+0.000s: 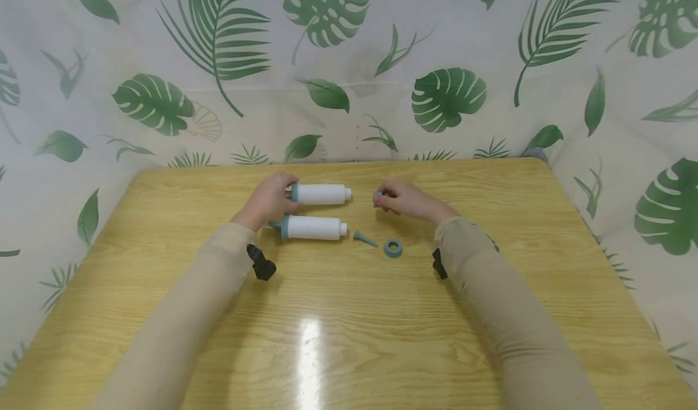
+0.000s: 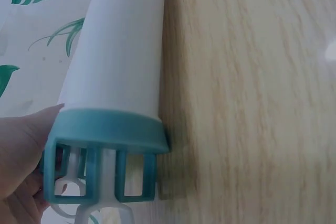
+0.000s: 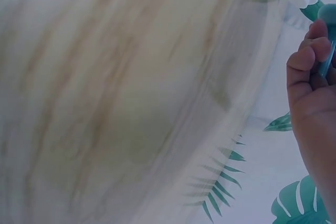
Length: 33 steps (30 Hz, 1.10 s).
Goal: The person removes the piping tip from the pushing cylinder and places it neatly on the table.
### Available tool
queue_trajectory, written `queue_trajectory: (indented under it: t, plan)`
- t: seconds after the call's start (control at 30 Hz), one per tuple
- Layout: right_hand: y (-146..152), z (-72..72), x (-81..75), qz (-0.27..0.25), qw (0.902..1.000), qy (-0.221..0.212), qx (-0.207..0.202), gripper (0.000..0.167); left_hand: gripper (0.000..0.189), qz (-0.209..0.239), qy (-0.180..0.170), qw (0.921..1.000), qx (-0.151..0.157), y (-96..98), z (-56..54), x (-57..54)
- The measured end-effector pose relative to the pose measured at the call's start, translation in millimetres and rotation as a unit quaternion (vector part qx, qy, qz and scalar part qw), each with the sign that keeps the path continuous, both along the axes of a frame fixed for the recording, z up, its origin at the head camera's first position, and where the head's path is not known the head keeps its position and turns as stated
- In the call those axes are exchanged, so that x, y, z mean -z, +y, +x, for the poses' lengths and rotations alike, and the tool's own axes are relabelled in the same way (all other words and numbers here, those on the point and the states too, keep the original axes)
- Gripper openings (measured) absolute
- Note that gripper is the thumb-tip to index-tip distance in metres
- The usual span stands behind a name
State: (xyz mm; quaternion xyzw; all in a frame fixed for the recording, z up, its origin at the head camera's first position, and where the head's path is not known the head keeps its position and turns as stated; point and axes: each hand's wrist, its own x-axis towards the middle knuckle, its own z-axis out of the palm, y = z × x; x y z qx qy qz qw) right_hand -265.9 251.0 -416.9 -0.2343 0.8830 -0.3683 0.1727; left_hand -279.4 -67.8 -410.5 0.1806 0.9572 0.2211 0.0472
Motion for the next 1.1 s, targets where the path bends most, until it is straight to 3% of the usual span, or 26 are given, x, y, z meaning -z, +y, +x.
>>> queue_trajectory:
  t: [0.23,0.57,0.83,1.1]
  plan:
    - [-3.8,2.7,3.0,0.008,0.9998,0.003,-0.016,0.027,0.057,-0.029,-0.012,0.9995,-0.003,-1.4,-0.1,2.7]
    - [-5.9,7.4,2.2,0.023,0.9997,-0.011,0.000,0.025,0.061,-0.031,-0.015,0.9994,-0.004,-1.2,0.9,2.3]
    - [-8.0,11.1,-2.7,0.032,0.9995,-0.006,-0.005,0.027,0.062,-0.023,-0.010,0.9997,0.002,-1.8,3.0,-4.7]
    - [-11.0,18.1,-6.9,0.028,0.9995,-0.011,0.000,0.039,0.063,0.000,0.041,0.9991,0.012,1.9,6.2,-7.2]
